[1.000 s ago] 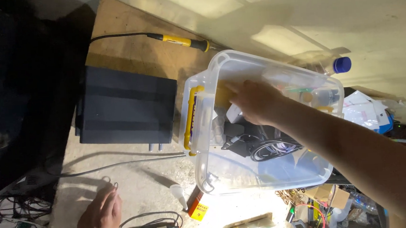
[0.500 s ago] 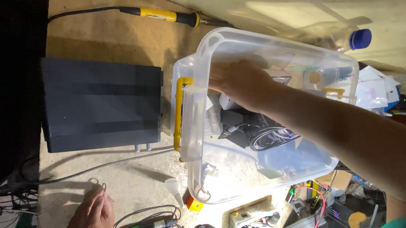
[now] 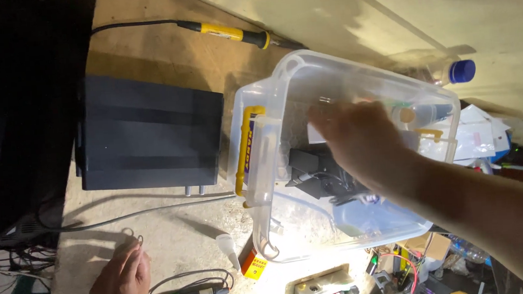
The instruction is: The person applies glue to a small metal ring, then searches a plastic bin for a matching socket. They retrieve several sockets, compare them to the ring, and place them on the table. The person then picks up a multimeter probe and continues handling the sockets and ring.
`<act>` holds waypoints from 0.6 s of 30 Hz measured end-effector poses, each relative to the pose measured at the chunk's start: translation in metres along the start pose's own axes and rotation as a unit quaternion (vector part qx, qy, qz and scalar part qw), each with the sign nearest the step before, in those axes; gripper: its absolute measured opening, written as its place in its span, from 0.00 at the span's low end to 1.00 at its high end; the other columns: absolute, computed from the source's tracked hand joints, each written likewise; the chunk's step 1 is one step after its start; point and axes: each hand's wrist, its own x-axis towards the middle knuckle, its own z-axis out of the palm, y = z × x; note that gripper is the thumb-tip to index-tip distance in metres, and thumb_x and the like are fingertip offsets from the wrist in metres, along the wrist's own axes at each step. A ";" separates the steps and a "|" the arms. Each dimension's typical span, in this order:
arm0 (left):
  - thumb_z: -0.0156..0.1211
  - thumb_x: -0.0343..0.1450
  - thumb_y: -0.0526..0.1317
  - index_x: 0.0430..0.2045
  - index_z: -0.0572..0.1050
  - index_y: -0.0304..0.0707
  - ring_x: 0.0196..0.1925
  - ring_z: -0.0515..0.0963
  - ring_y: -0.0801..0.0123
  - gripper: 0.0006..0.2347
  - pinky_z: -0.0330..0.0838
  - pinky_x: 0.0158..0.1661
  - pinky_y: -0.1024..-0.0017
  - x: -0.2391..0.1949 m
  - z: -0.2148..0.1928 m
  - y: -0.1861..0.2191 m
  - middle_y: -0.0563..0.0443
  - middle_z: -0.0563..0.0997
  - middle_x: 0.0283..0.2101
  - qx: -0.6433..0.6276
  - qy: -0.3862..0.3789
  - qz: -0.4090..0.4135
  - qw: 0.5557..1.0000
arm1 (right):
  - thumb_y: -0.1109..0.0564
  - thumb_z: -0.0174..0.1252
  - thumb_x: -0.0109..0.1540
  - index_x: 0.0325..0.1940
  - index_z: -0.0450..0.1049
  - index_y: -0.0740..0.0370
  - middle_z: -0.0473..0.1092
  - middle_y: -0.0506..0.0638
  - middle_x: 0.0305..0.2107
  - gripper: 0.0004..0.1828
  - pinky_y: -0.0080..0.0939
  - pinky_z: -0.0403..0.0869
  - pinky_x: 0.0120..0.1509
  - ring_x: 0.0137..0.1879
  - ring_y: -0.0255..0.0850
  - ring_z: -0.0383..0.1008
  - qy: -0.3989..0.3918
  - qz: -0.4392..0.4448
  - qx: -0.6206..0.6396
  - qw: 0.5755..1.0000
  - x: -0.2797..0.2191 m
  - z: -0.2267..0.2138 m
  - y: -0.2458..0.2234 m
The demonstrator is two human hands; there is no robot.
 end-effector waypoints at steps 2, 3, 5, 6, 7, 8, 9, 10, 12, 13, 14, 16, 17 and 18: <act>0.70 0.73 0.34 0.36 0.85 0.40 0.43 0.86 0.67 0.02 0.77 0.46 0.72 0.003 -0.001 0.002 0.54 0.87 0.48 -0.002 0.003 -0.006 1.000 | 0.71 0.58 0.60 0.57 0.68 0.60 0.67 0.42 0.14 0.22 0.37 0.73 0.18 0.17 0.36 0.70 0.034 0.025 0.009 0.999 -0.012 -0.013 0.007; 0.70 0.73 0.35 0.35 0.86 0.42 0.41 0.85 0.69 0.01 0.77 0.45 0.73 0.005 -0.002 0.002 0.56 0.87 0.46 0.016 -0.001 0.001 1.000 | 0.58 0.59 0.59 0.65 0.66 0.53 0.73 0.43 0.25 0.28 0.40 0.73 0.18 0.20 0.40 0.75 0.047 0.042 -0.050 0.997 -0.016 -0.013 0.015; 0.70 0.73 0.36 0.33 0.86 0.44 0.40 0.84 0.72 0.01 0.77 0.43 0.74 0.008 -0.005 0.004 0.59 0.88 0.45 0.034 -0.004 0.007 0.999 | 0.45 0.60 0.59 0.73 0.63 0.45 0.78 0.44 0.37 0.37 0.42 0.72 0.17 0.22 0.44 0.81 0.060 0.057 -0.109 0.991 -0.019 -0.010 0.021; 0.70 0.73 0.36 0.33 0.86 0.43 0.39 0.84 0.71 0.01 0.77 0.42 0.74 0.009 -0.006 0.004 0.57 0.88 0.44 0.018 -0.006 0.003 1.000 | 0.46 0.62 0.57 0.71 0.66 0.43 0.77 0.41 0.32 0.36 0.39 0.69 0.17 0.21 0.41 0.79 0.096 0.055 -0.133 0.985 -0.019 -0.006 0.019; 0.69 0.72 0.35 0.32 0.85 0.42 0.37 0.84 0.70 0.00 0.78 0.40 0.73 0.011 -0.007 0.006 0.56 0.88 0.43 0.002 -0.009 -0.001 1.000 | 0.46 0.64 0.56 0.68 0.69 0.41 0.75 0.38 0.27 0.35 0.36 0.66 0.17 0.21 0.38 0.77 0.131 0.053 -0.157 0.977 -0.020 -0.002 0.018; 0.69 0.72 0.35 0.32 0.85 0.42 0.37 0.84 0.70 0.00 0.78 0.40 0.73 0.012 -0.006 0.005 0.56 0.88 0.43 0.001 -0.009 -0.001 1.000 | 0.46 0.64 0.56 0.68 0.69 0.41 0.75 0.38 0.27 0.35 0.36 0.66 0.17 0.21 0.38 0.77 0.131 0.053 -0.157 0.978 -0.013 -0.003 0.015; 0.69 0.73 0.35 0.34 0.85 0.40 0.40 0.85 0.68 0.01 0.78 0.43 0.73 0.013 -0.006 0.005 0.54 0.87 0.44 -0.011 -0.003 0.005 1.000 | 0.51 0.61 0.57 0.68 0.68 0.44 0.74 0.41 0.25 0.33 0.39 0.66 0.17 0.19 0.40 0.75 0.114 0.058 -0.130 0.983 -0.007 -0.003 0.012; 0.69 0.73 0.34 0.36 0.84 0.38 0.42 0.86 0.66 0.02 0.78 0.46 0.72 0.013 -0.007 0.005 0.52 0.87 0.45 -0.023 0.002 0.013 1.000 | 0.57 0.58 0.58 0.67 0.66 0.47 0.72 0.43 0.22 0.31 0.41 0.66 0.18 0.17 0.42 0.72 0.097 0.065 -0.102 0.988 -0.002 -0.003 0.009; 0.69 0.73 0.34 0.35 0.84 0.39 0.41 0.85 0.66 0.01 0.77 0.44 0.72 0.011 -0.006 0.005 0.53 0.87 0.45 -0.024 -0.007 0.010 1.000 | 0.56 0.56 0.60 0.71 0.63 0.46 0.72 0.48 0.29 0.33 0.43 0.66 0.19 0.20 0.45 0.74 0.068 0.049 -0.090 0.992 0.016 0.019 0.005; 0.69 0.73 0.34 0.34 0.83 0.40 0.39 0.85 0.67 0.01 0.77 0.42 0.72 0.011 -0.006 0.004 0.54 0.87 0.45 -0.024 -0.014 0.007 1.000 | 0.56 0.54 0.62 0.75 0.60 0.45 0.72 0.53 0.35 0.35 0.46 0.66 0.20 0.24 0.48 0.75 0.042 0.032 -0.078 0.996 0.025 0.029 0.003; 0.69 0.73 0.34 0.34 0.83 0.40 0.39 0.85 0.67 0.01 0.77 0.42 0.72 0.017 -0.007 0.004 0.54 0.87 0.45 -0.022 -0.014 0.009 1.000 | 0.56 0.54 0.62 0.75 0.60 0.45 0.72 0.53 0.35 0.35 0.46 0.66 0.20 0.24 0.48 0.75 0.044 0.033 -0.076 0.996 0.027 0.006 -0.002; 0.70 0.72 0.32 0.38 0.79 0.36 0.41 0.86 0.61 0.06 0.79 0.43 0.69 0.024 -0.011 0.005 0.44 0.86 0.44 -0.056 0.038 0.055 0.996 | 0.31 0.58 0.62 0.83 0.40 0.43 0.57 0.62 0.69 0.52 0.47 0.82 0.37 0.29 0.44 0.78 -0.202 0.094 0.075 0.972 0.028 -0.041 -0.014; 0.70 0.72 0.32 0.38 0.79 0.36 0.41 0.86 0.61 0.06 0.79 0.43 0.69 0.022 -0.011 0.004 0.44 0.86 0.44 -0.054 0.038 0.056 0.996 | 0.31 0.58 0.62 0.83 0.40 0.43 0.57 0.62 0.69 0.52 0.47 0.82 0.37 0.29 0.44 0.78 -0.201 0.094 0.077 0.972 0.023 -0.045 -0.011; 0.70 0.72 0.32 0.40 0.78 0.36 0.42 0.86 0.61 0.07 0.79 0.43 0.70 0.023 -0.010 0.003 0.44 0.86 0.44 -0.051 0.043 0.068 0.995 | 0.35 0.57 0.64 0.82 0.45 0.45 0.66 0.58 0.55 0.47 0.45 0.82 0.34 0.30 0.44 0.78 -0.176 0.091 0.093 0.976 0.017 -0.051 -0.006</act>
